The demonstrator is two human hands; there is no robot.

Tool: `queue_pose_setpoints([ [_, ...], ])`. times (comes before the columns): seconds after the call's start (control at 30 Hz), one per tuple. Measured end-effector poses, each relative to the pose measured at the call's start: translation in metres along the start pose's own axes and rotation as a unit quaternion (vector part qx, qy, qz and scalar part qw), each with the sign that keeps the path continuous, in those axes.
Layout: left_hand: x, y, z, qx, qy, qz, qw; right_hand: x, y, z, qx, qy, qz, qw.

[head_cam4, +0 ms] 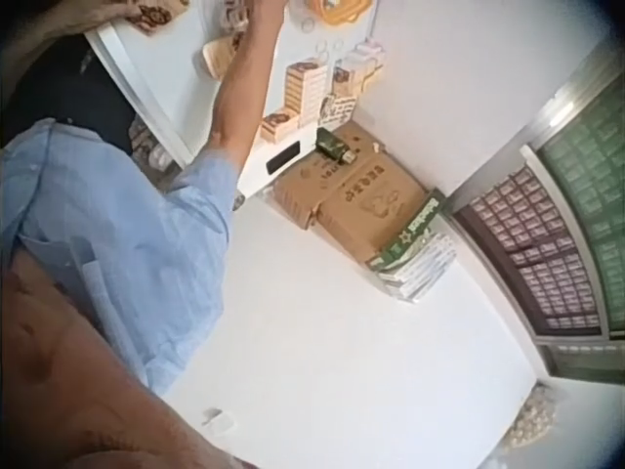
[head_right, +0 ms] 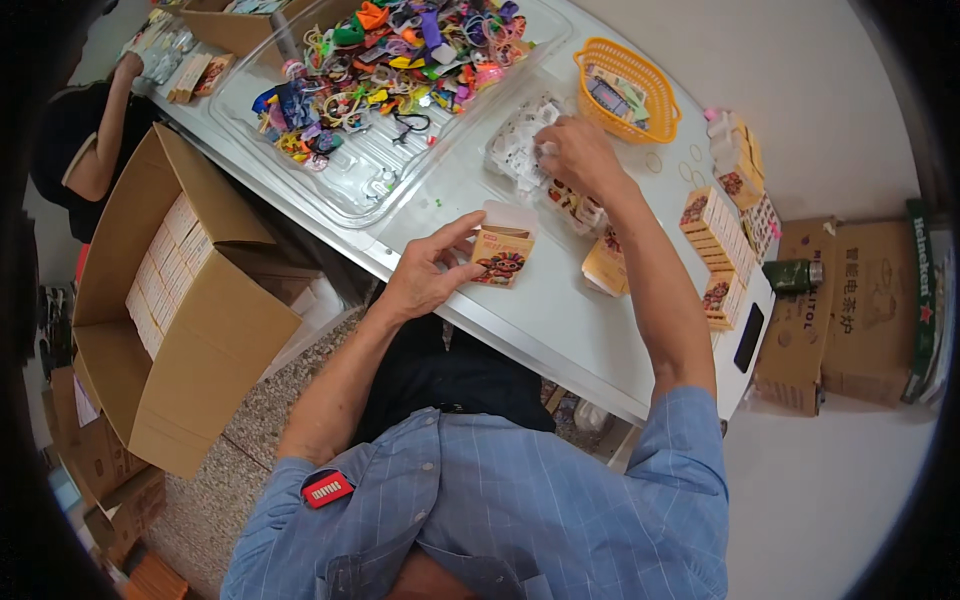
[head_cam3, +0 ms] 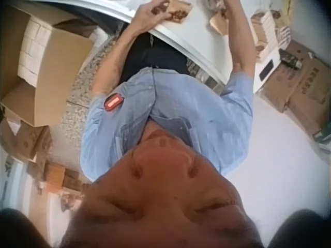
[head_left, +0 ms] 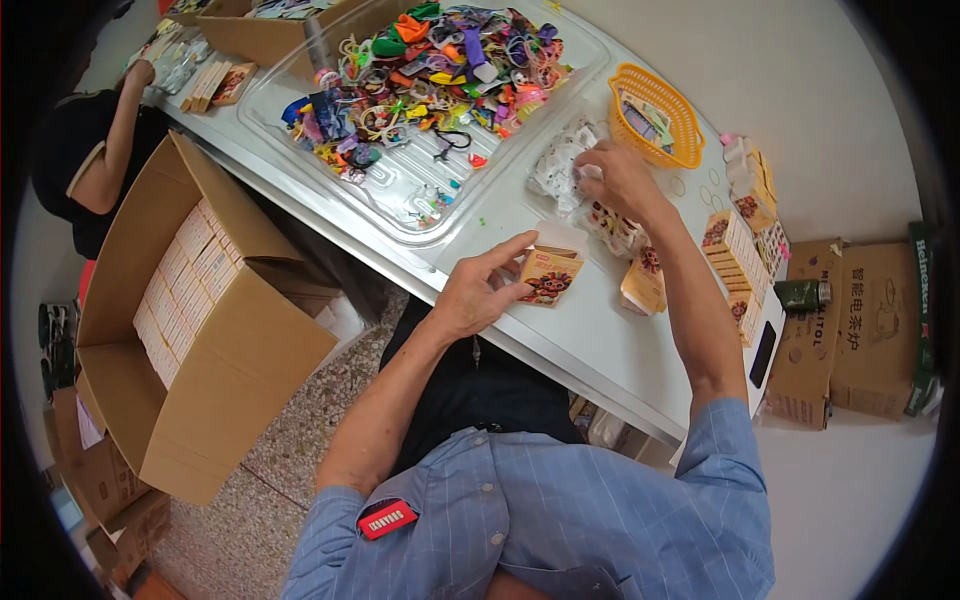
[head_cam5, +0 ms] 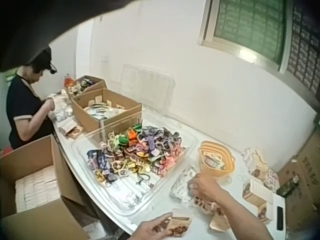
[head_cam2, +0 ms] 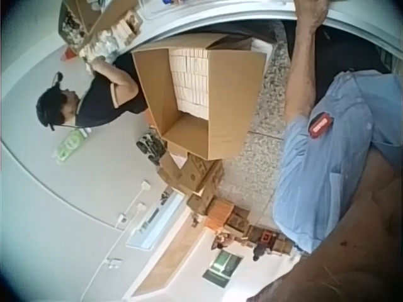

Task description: The person folds flat cardboard boxes into their assembled form, then fills them with plastic packages of items on an assembly table.

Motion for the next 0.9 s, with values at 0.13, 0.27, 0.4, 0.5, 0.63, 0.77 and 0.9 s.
queue_pose_setpoints([
  [0.13, -0.001, 0.003, -0.001, -0.006, -0.001, 0.006, 1.0, 0.031, -0.022, 0.01, 0.099, 0.161, -0.036, 0.981],
  [0.27, -0.002, 0.004, 0.0, -0.018, 0.004, 0.015, 1.0, 0.033, -0.035, 0.004, 0.134, 0.162, 0.046, 0.977],
  [0.4, -0.004, 0.003, 0.0, -0.008, -0.005, 0.002, 1.0, 0.028, -0.032, 0.003, 0.138, 0.098, 0.09, 0.981],
  [0.5, -0.002, 0.005, 0.001, -0.014, 0.0, 0.009, 1.0, 0.037, -0.039, 0.003, 0.168, 0.153, 0.083, 0.97],
  [0.63, -0.002, 0.006, 0.0, -0.023, 0.002, 0.012, 1.0, 0.037, -0.038, 0.002, 0.181, 0.158, 0.098, 0.966],
  [0.77, -0.003, -0.002, 0.0, -0.005, -0.003, 0.001, 1.0, 0.039, -0.038, 0.0, 0.176, 0.15, 0.093, 0.968],
  [0.9, -0.003, -0.003, 0.0, -0.01, -0.001, -0.002, 1.0, 0.04, -0.038, -0.001, 0.151, 0.161, 0.083, 0.972],
])
Point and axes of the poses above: each hand's wrist, its own z-axis towards the middle knuckle, its own x-axis out of the palm, y = z × x, the point moved 8 cm from there along z, towards the middle knuckle, and after that the axes turned 3 degrees about z, right-handed, at the moved point
